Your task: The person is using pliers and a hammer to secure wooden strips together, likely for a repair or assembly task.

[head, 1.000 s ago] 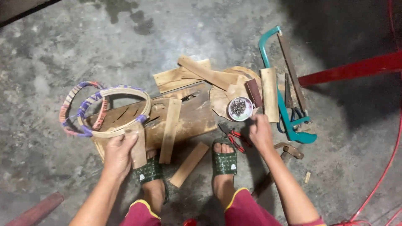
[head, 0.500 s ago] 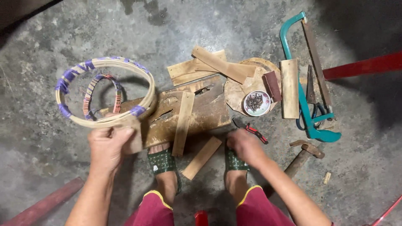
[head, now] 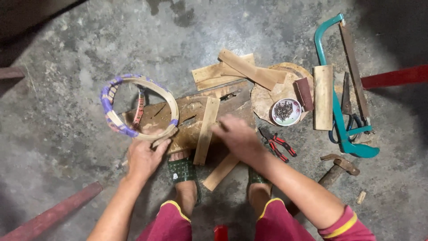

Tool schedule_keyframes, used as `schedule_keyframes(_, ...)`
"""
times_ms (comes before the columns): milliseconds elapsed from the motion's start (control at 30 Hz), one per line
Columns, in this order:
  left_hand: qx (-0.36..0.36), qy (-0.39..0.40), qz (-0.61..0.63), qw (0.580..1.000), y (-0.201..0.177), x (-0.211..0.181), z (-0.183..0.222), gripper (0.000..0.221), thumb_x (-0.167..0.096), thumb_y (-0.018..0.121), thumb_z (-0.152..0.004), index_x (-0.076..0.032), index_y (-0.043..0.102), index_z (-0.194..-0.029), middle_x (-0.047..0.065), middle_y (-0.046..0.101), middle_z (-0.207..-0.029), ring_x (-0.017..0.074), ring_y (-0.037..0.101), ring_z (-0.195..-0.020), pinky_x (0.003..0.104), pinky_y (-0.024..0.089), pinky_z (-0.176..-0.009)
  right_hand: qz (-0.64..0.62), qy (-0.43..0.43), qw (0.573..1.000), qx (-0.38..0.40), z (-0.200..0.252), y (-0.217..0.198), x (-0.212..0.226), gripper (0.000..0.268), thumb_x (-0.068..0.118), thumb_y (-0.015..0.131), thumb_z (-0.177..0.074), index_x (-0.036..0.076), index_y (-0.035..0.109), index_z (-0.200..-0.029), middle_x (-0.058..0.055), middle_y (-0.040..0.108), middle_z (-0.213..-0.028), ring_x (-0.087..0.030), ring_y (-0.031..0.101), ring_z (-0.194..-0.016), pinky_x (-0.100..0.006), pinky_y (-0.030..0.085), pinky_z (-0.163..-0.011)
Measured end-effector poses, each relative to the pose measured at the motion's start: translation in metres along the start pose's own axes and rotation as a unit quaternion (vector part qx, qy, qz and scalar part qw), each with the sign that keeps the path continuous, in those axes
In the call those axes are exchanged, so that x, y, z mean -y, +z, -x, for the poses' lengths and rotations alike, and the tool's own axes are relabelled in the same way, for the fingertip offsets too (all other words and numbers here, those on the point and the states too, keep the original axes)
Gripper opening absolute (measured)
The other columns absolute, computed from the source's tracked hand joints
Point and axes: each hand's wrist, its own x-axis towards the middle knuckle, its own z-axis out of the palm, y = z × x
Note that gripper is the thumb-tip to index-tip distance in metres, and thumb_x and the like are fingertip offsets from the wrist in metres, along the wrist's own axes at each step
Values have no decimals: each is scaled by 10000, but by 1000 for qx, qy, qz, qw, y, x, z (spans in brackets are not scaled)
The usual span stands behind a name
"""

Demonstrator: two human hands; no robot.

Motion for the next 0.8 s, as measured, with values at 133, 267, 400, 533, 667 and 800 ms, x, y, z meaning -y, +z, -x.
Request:
schedule_keyframes(133, 7, -3, -15, 1000, 0, 7, 9, 390, -269, 864, -789, -126, 789, -1145, 214, 753, -998, 484, 688, -970, 584, 567, -863, 123, -169, 976, -58, -12, -7, 27, 464, 37, 473, -1000, 338, 549, -1344, -51, 591, -1316, -252, 526, -1297, -336, 393, -1025)
schedule_keyframes(267, 41, -26, -66, 997, -15, 0, 14, 441, -268, 814, -785, -138, 746, -1201, 144, 722, -1099, 368, 677, -998, 461, 537, -881, 130, -179, 952, -213, -12, -30, 30, 161, 210, 611, -903, 166, 587, -1056, -111, 589, -1154, -287, 572, -1136, -363, 435, -900)
schedule_keyframes(400, 59, -68, -80, 993, -29, 1, 21, 501, -199, 753, -818, -118, 674, -1305, 72, 658, -1183, 277, 635, -1011, 389, 523, -893, -13, -200, 941, -272, -31, -84, 19, 84, 139, 642, -928, 113, 674, -1002, -110, 706, -1072, -210, 630, -790, -316, 525, -595)
schedule_keyframes(533, -60, -8, -78, 995, -45, -19, 22, 425, -76, 758, -821, 1, 698, -1235, 148, 680, -1215, 294, 666, -1031, 367, 530, -883, -164, -10, 937, -307, -63, -86, -80, 359, -124, 464, -840, 18, 693, -1077, -109, 659, -887, -238, 599, -789, -351, 536, -754)
schedule_keyframes(667, -110, -10, -74, 991, -53, -26, 27, 378, -9, 739, -828, 8, 684, -1202, 161, 657, -1177, 287, 649, -1031, 360, 523, -897, 61, 169, 979, -97, -77, -62, -139, 526, 106, 607, -907, 201, 540, -1420, -166, 561, -1161, -367, 549, -1048, -450, 459, -953)
schedule_keyframes(800, -77, -36, -77, 993, -51, -30, 22, 366, -58, 727, -837, -29, 696, -1201, 119, 660, -1201, 260, 663, -1021, 341, 531, -870, 126, 130, 980, -76, -73, -45, -153, 526, 87, 516, -946, 165, 500, -1466, -154, 596, -1111, -333, 553, -1014, -424, 420, -967)
